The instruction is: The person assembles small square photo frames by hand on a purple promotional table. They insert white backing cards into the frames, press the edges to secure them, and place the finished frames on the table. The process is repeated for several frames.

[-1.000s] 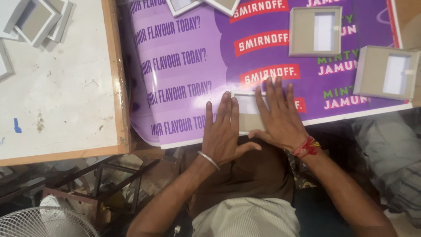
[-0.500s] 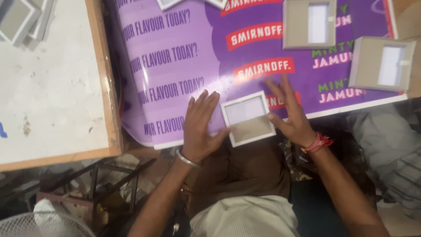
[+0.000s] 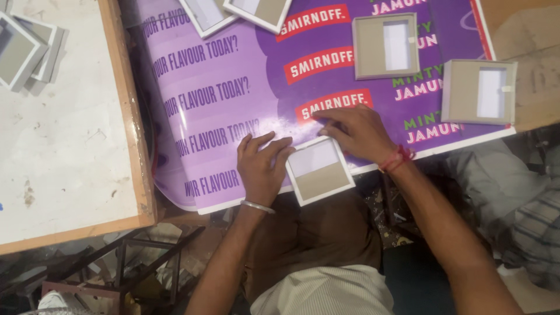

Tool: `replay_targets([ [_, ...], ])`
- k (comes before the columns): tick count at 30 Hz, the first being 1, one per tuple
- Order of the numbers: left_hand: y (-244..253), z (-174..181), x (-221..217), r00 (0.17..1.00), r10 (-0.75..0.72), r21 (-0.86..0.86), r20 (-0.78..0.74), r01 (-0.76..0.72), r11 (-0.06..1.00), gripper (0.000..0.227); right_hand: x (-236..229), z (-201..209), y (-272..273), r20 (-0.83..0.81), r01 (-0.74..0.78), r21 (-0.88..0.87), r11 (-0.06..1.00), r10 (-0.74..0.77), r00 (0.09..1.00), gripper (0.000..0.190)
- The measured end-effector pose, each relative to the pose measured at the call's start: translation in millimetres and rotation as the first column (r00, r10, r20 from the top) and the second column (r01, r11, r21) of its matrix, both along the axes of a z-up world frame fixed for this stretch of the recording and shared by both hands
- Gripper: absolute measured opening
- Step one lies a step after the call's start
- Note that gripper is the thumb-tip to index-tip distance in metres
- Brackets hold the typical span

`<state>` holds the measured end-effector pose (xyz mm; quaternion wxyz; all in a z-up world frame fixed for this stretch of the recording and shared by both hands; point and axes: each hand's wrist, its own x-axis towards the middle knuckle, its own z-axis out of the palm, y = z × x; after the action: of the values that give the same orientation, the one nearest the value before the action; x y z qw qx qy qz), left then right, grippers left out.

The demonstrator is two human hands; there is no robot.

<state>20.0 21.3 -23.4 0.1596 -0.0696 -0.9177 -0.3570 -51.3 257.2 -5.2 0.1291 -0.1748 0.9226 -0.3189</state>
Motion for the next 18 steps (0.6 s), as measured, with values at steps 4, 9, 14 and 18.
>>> replay_targets([
  [4, 1.3, 2.0, -1.8, 1.000, -0.006, 0.036, -0.005, 0.006, 0.999, 0.015, -12.9, 8.5, -4.3, -0.089, -0.102, -0.024, 0.994, 0.100, 0.991, 0.040],
  [9, -1.9, 3.0, -2.0, 1.000, -0.012, 0.164, 0.014, 0.010, 0.986, 0.021, 0.8, -0.2, -3.0, -0.369, -0.086, 0.019, 0.996, 0.087, 0.925, 0.038],
  [14, -9.5, 26.6, 13.7, 0.993, -0.114, 0.251, 0.034, 0.102, 0.963, 0.073, 54.1, -25.3, 13.8, -0.380, 0.172, -0.358, 0.918, -0.311, 0.871, 0.027],
  [18, -6.7, 44.4, 15.2, 0.891, -0.411, -0.217, 0.195, 0.448, 0.867, 0.126, 114.6, -32.5, 31.7, -0.454, 0.226, -0.409, 0.884, -0.412, 0.790, 0.022],
])
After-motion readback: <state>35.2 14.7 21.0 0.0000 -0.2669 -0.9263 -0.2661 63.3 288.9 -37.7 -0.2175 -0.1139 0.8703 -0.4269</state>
